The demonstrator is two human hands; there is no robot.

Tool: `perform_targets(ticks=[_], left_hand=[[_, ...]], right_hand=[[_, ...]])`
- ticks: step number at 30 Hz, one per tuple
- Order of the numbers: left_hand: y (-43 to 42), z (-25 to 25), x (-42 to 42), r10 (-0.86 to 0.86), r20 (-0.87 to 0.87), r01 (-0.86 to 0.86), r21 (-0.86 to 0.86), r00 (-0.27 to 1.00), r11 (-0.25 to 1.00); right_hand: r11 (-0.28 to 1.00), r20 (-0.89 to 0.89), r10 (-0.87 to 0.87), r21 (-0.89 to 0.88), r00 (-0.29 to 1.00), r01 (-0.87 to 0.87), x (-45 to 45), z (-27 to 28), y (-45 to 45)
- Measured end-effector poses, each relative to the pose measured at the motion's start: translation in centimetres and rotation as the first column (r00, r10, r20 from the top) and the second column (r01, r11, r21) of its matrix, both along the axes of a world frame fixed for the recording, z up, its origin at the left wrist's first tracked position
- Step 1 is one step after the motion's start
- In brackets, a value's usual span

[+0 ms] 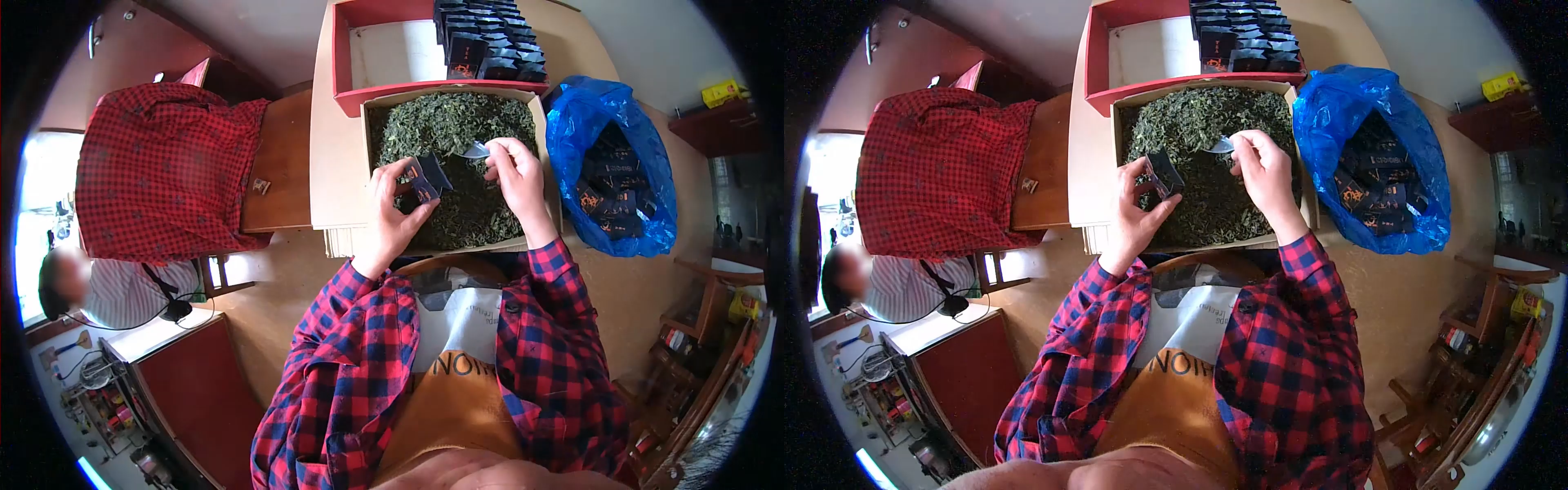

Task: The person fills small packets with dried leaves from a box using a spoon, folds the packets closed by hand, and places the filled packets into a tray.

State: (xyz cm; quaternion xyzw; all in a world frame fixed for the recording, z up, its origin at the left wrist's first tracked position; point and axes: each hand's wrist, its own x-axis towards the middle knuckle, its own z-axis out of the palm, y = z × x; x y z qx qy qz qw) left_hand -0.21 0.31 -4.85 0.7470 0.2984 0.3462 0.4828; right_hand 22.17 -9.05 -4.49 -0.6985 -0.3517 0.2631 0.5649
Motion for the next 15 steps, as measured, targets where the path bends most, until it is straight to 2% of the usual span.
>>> perform_targets(ticks=[2,6,10,12,15], left_hand=[[0.0,0.2,0.1,0.002,-0.004,-0.002,0.019,1.0,1.0],[0.1,0.2,0.2,-0.005,-0.003,0.006,0.044,1.0,0.999],[0.1,0.3,0.3,-0.003,-0.014,0.003,0.06,1.0,0.998],[0.3,0.2,0.2,-0.026,-0.051,0.033,0.138,0.998,0.99],[0.2,0.6,0.3,-0.023,-0.051,0.03,0.128,0.998,0.991]], right_hand=[[0.996,-0.026,0.008,0.09,1.0,-0.006,0.3,0.0,-0.2],[0.994,-0.073,0.004,0.106,0.997,0.004,0.4,2.3,-1.2],[0.979,-0.031,0.044,0.198,0.999,-0.037,0.1,4.3,-2.1],[0.977,-0.036,0.053,0.208,0.998,-0.045,-0.1,5.2,-2.6],[0.971,-0.031,0.077,0.23,0.997,-0.068,-0.6,6.3,-3.2]])
